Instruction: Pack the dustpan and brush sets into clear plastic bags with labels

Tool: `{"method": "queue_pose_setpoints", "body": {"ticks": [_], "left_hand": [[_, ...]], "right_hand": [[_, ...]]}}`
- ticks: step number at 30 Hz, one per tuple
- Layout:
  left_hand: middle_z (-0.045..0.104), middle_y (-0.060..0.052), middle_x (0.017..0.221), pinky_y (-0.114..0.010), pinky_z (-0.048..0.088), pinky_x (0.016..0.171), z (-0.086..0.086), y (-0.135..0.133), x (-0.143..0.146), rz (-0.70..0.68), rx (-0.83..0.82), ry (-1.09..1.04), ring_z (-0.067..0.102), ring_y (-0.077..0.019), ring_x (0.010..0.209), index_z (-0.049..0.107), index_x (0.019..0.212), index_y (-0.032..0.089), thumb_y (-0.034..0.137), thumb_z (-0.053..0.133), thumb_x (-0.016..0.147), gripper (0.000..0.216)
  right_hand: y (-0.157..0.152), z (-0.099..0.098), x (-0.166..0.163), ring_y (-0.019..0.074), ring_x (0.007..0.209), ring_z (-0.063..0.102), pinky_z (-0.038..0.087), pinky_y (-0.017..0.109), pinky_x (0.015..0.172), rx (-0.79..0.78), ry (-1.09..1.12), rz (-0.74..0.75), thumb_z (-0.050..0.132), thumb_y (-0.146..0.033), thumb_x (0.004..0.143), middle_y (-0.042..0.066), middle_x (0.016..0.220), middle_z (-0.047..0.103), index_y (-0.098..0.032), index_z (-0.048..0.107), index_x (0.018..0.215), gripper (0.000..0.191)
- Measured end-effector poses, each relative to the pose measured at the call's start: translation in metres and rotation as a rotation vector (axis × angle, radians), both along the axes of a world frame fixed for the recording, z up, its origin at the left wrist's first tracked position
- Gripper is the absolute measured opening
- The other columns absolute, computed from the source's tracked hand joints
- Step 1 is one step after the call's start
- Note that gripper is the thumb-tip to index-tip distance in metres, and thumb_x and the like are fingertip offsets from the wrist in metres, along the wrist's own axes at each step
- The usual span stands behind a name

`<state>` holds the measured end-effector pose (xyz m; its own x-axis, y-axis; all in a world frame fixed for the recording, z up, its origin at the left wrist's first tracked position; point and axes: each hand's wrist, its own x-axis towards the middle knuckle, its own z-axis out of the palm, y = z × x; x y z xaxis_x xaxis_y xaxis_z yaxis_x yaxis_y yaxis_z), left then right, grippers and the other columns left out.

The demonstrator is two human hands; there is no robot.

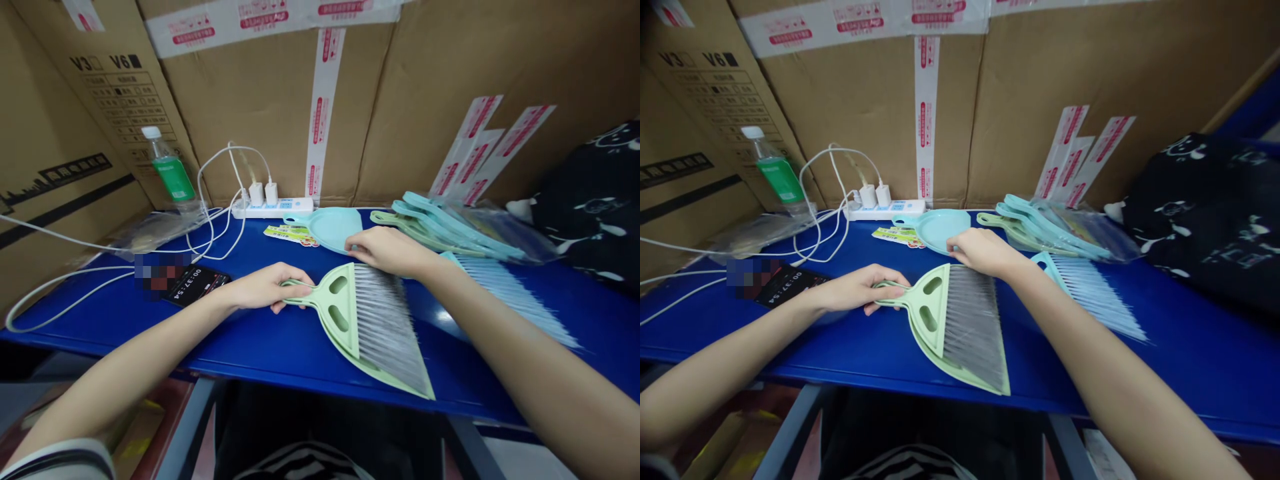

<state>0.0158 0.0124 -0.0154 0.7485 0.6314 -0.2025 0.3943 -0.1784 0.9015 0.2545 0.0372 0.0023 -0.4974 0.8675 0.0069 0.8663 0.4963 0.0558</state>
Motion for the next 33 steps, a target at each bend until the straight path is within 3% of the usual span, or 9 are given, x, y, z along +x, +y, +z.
{"method": "queue_pose_setpoints", "body": {"ticks": [4,14,21,33], "left_hand": [[0.062,0.001,0.071,-0.015,0.035,0.04,-0.002,0.001,-0.001,0.013,0.003,-0.008,0.043,-0.0021,0.041,0.064,0.092,0.012,0.037,0.056,0.086,0.027],[0.061,0.001,0.071,-0.016,0.034,0.04,-0.002,0.0,0.001,0.045,0.072,0.034,0.042,-0.003,0.041,0.064,0.092,0.012,0.038,0.054,0.086,0.029],[0.058,0.003,0.066,-0.017,0.033,0.041,-0.001,0.001,0.0,0.056,0.135,0.063,0.043,-0.0035,0.04,0.065,0.091,0.013,0.038,0.053,0.086,0.028],[0.056,0.003,0.062,-0.016,0.033,0.039,-0.001,0.002,-0.001,0.044,0.138,0.024,0.043,-0.0031,0.039,0.068,0.093,0.011,0.037,0.056,0.085,0.03]], "right_hand": [[0.0,0.002,0.004,0.0222,0.082,0.065,0.037,0.029,0.062,0.027,-0.073,-0.006,0.045,-0.02,0.089,0.008,0.091,0.073,-0.019,0.07,0.093,0.025],[-0.004,0.005,0.0,0.0235,0.087,0.065,0.037,0.03,0.062,0.097,-0.074,-0.038,0.043,-0.02,0.09,0.008,0.099,0.072,-0.019,0.069,0.097,0.027],[-0.006,0.003,-0.006,0.022,0.083,0.065,0.034,0.029,0.057,0.138,-0.099,-0.001,0.041,-0.02,0.091,0.007,0.097,0.072,-0.021,0.069,0.098,0.029],[-0.008,0.006,-0.007,0.0242,0.088,0.066,0.039,0.03,0.062,0.111,-0.11,-0.038,0.04,-0.02,0.093,0.009,0.102,0.071,-0.019,0.068,0.104,0.031]]}}
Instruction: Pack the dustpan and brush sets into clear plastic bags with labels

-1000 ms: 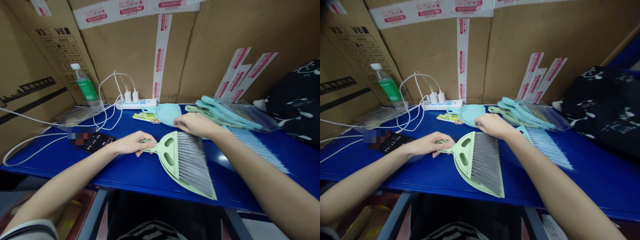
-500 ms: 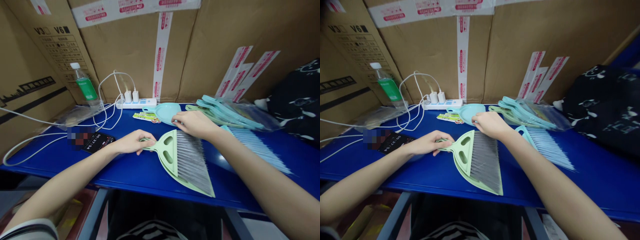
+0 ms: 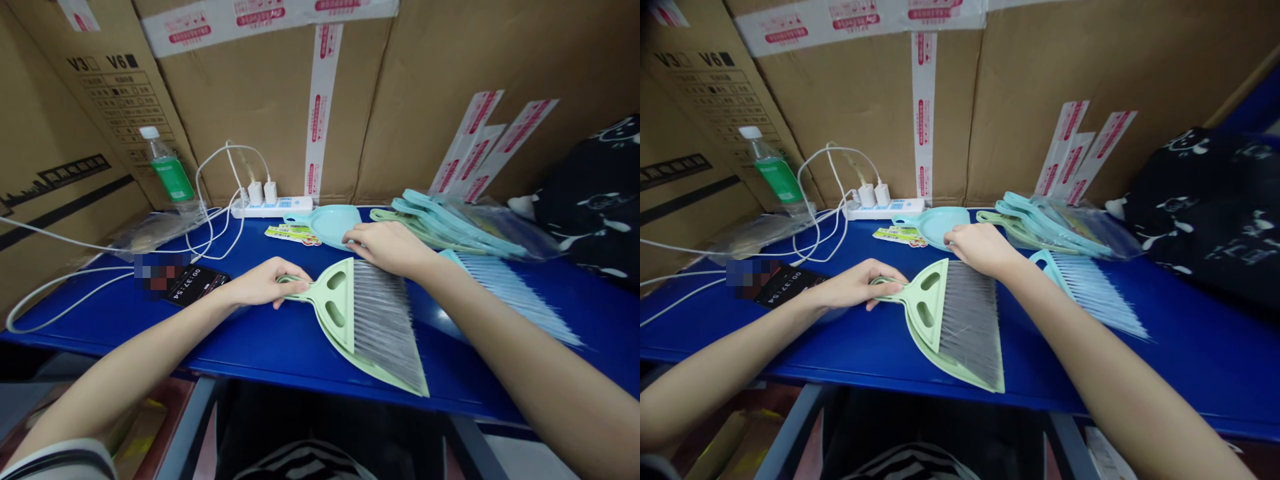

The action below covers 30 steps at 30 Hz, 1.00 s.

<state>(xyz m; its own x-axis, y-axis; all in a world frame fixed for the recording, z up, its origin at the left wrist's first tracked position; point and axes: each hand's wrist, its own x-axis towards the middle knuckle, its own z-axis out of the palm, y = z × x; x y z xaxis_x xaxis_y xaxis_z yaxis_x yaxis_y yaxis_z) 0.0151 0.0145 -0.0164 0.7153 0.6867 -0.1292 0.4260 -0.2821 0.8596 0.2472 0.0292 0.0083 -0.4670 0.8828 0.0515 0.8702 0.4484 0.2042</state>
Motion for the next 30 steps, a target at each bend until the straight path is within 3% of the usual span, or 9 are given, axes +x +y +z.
{"method": "queue_pose_setpoints", "body": {"ticks": [18,27,30], "left_hand": [[0.055,0.003,0.059,-0.016,0.035,0.037,0.003,-0.002,0.003,0.046,-0.093,-0.039,0.04,-0.004,0.042,0.072,0.088,0.011,0.039,0.062,0.078,0.031],[0.057,0.003,0.06,-0.016,0.036,0.038,0.002,-0.001,0.001,0.096,-0.154,-0.03,0.042,-0.0034,0.039,0.071,0.085,0.011,0.033,0.061,0.078,0.025],[0.057,0.003,0.059,-0.016,0.035,0.037,0.003,-0.001,0.002,0.103,-0.159,-0.021,0.043,-0.0035,0.038,0.07,0.085,0.011,0.032,0.06,0.078,0.024]], "right_hand": [[0.005,-0.005,0.001,0.0251,0.096,0.065,0.041,0.03,0.064,-0.036,-0.018,-0.02,0.043,-0.017,0.092,0.008,0.11,0.07,-0.021,0.067,0.107,0.029],[0.007,-0.006,0.01,0.0261,0.09,0.065,0.039,0.031,0.06,-0.021,0.022,-0.024,0.046,-0.017,0.089,0.01,0.103,0.071,-0.019,0.069,0.102,0.027],[0.006,-0.005,0.01,0.0265,0.092,0.063,0.04,0.032,0.063,0.03,0.128,0.009,0.046,-0.019,0.089,0.012,0.1,0.07,-0.018,0.069,0.102,0.027]]}}
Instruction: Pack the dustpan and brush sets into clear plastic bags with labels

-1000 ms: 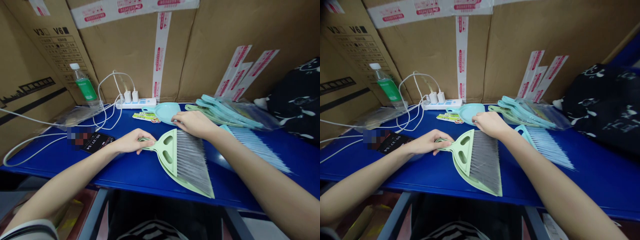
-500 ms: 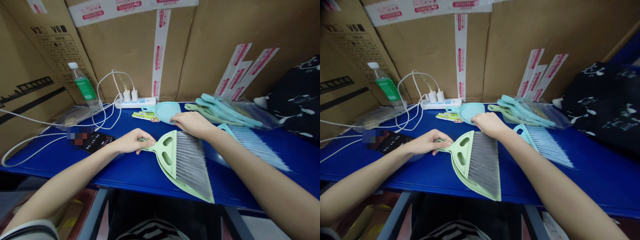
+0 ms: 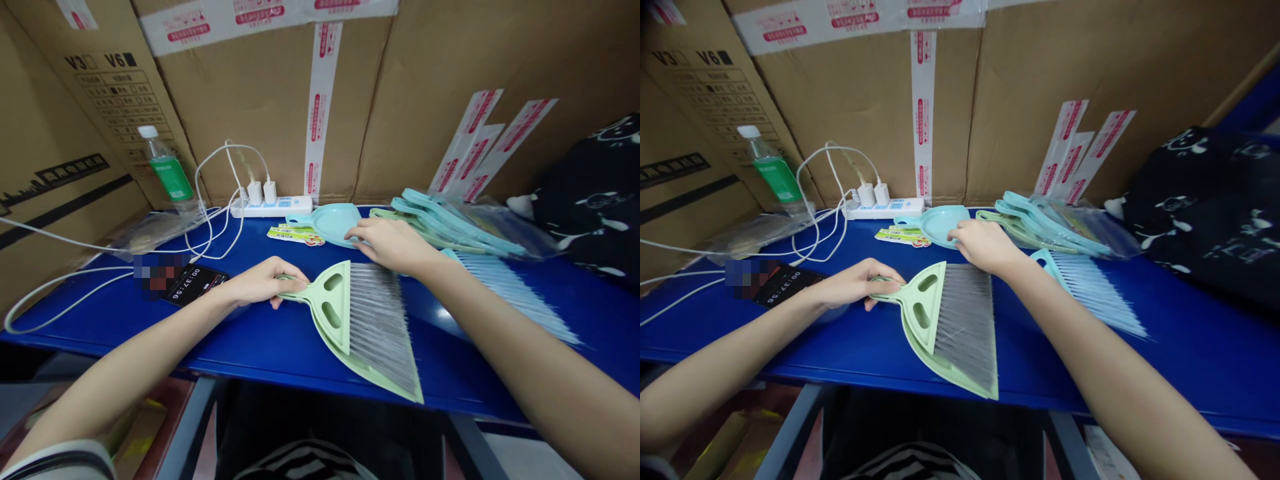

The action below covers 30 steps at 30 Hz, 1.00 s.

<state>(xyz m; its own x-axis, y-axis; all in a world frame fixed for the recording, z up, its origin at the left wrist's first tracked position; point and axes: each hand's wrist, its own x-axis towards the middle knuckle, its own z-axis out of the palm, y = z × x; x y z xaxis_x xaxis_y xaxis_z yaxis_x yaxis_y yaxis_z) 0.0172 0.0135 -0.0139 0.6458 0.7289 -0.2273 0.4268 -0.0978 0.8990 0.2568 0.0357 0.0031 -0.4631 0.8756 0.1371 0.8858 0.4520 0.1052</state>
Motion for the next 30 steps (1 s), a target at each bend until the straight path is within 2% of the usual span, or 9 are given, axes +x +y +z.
{"method": "queue_pose_setpoints", "body": {"ticks": [3,5,7,10,16,24,30], "left_hand": [[0.057,0.003,0.06,-0.017,0.036,0.038,0.001,0.0,0.0,0.0,-0.006,0.007,0.044,-0.0037,0.039,0.069,0.084,0.011,0.032,0.061,0.078,0.023],[0.056,0.004,0.06,-0.017,0.036,0.039,0.001,0.0,0.0,0.007,-0.013,0.018,0.045,-0.004,0.039,0.069,0.084,0.012,0.032,0.061,0.078,0.023],[0.053,0.005,0.057,-0.016,0.034,0.039,0.002,0.0,0.0,0.012,-0.014,0.037,0.046,-0.0043,0.038,0.068,0.086,0.012,0.033,0.06,0.079,0.023],[0.05,0.006,0.055,-0.016,0.032,0.038,0.001,0.0,0.0,0.016,-0.015,0.048,0.045,-0.004,0.038,0.067,0.085,0.012,0.035,0.059,0.081,0.025],[0.054,0.005,0.058,-0.016,0.03,0.037,-0.003,0.001,-0.001,0.027,-0.012,0.019,0.044,-0.0039,0.037,0.067,0.084,0.012,0.037,0.061,0.08,0.025],[0.055,0.005,0.057,-0.016,0.032,0.038,-0.003,0.004,-0.002,0.013,-0.037,0.017,0.045,-0.0038,0.037,0.068,0.087,0.012,0.039,0.066,0.076,0.029],[0.057,0.005,0.06,-0.016,0.031,0.038,-0.004,0.004,-0.002,0.01,-0.047,0.017,0.046,-0.0036,0.037,0.067,0.088,0.012,0.041,0.066,0.076,0.031]], "right_hand": [[-0.003,-0.001,-0.005,0.0226,0.089,0.061,0.042,0.032,0.072,-0.028,0.232,0.212,0.047,-0.027,0.09,0.009,0.092,0.069,-0.018,0.069,0.093,0.024],[-0.006,-0.004,-0.011,0.0185,0.082,0.059,0.042,0.03,0.073,-0.156,0.364,0.388,0.05,-0.031,0.09,0.006,0.084,0.068,-0.018,0.068,0.085,0.023],[-0.008,-0.008,-0.016,0.0159,0.075,0.056,0.041,0.028,0.069,-0.262,0.442,0.484,0.054,-0.033,0.088,0.003,0.079,0.065,-0.019,0.065,0.08,0.02],[-0.009,-0.013,-0.02,0.0152,0.072,0.053,0.04,0.027,0.064,-0.305,0.487,0.49,0.06,-0.034,0.083,0.003,0.079,0.06,-0.019,0.062,0.078,0.016],[-0.01,-0.016,-0.019,0.0205,0.087,0.055,0.042,0.032,0.075,-0.288,0.435,0.425,0.066,-0.036,0.08,0.006,0.09,0.057,-0.019,0.065,0.09,0.02],[-0.007,-0.018,-0.018,0.0196,0.082,0.057,0.043,0.032,0.073,-0.376,0.362,0.494,0.053,-0.036,0.091,0.007,0.087,0.063,-0.018,0.068,0.093,0.024],[-0.007,-0.017,-0.019,0.0183,0.079,0.058,0.044,0.03,0.071,-0.345,0.333,0.495,0.05,-0.036,0.092,0.007,0.089,0.064,-0.019,0.069,0.095,0.025]]}}
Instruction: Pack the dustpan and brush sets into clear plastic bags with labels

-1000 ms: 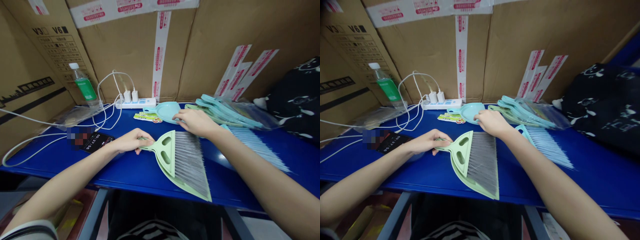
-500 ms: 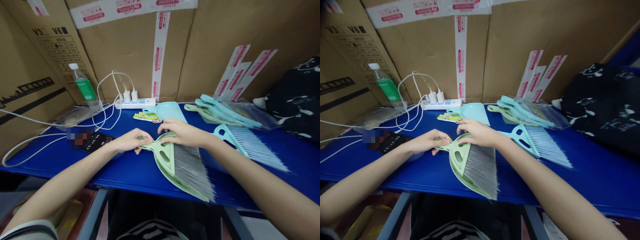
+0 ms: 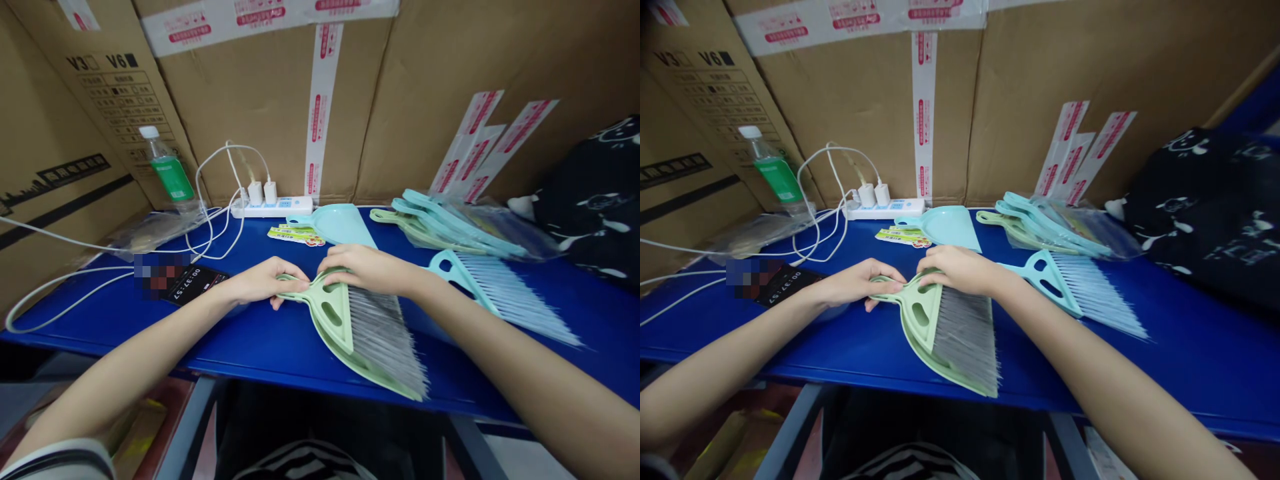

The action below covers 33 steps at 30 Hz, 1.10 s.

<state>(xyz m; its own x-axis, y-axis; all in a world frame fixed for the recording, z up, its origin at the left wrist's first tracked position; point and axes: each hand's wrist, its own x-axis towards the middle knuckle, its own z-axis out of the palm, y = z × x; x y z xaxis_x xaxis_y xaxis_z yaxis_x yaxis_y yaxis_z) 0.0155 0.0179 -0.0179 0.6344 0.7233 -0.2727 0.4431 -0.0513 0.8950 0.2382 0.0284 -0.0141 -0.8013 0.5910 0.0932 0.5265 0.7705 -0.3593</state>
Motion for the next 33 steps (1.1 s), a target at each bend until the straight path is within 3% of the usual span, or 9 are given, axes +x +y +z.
{"method": "queue_pose_setpoints", "body": {"ticks": [5,11,19,33], "left_hand": [[0.052,0.007,0.056,-0.016,0.03,0.039,0.0023,-0.0023,0.0005,-0.022,0.041,0.007,0.045,-0.0038,0.037,0.065,0.086,0.013,0.04,0.061,0.08,0.028],[0.061,0.002,0.068,-0.017,0.034,0.041,0.0027,-0.002,-0.0005,-0.089,0.04,0.017,0.047,-0.0037,0.04,0.064,0.083,0.012,0.045,0.059,0.082,0.034],[0.056,0.004,0.061,-0.016,0.032,0.04,0.0003,-0.0012,-0.0003,-0.071,0.027,-0.008,0.046,-0.0038,0.039,0.065,0.086,0.011,0.043,0.061,0.079,0.033],[0.06,0.002,0.066,-0.017,0.034,0.041,-0.0009,-0.0017,-0.0006,-0.11,0.102,0.012,0.043,-0.0029,0.04,0.064,0.085,0.013,0.048,0.056,0.084,0.036]], "right_hand": [[-0.0024,0.0009,-0.0025,0.0187,0.079,0.059,0.044,0.03,0.068,0.072,-0.045,-0.035,0.048,-0.033,0.093,0.007,0.09,0.064,-0.019,0.069,0.098,0.026],[-0.0036,0.0027,-0.0004,0.0199,0.085,0.061,0.045,0.031,0.071,0.058,-0.067,-0.003,0.051,-0.033,0.092,0.008,0.095,0.066,-0.019,0.068,0.105,0.025],[-0.0043,0.0025,-0.0002,0.0182,0.081,0.061,0.044,0.029,0.068,0.087,-0.059,-0.013,0.05,-0.034,0.093,0.007,0.092,0.066,-0.02,0.069,0.103,0.026],[-0.005,0.0037,-0.0006,0.0181,0.078,0.061,0.042,0.027,0.061,0.197,-0.116,-0.022,0.045,-0.029,0.094,0.007,0.089,0.067,-0.023,0.07,0.104,0.027]]}}
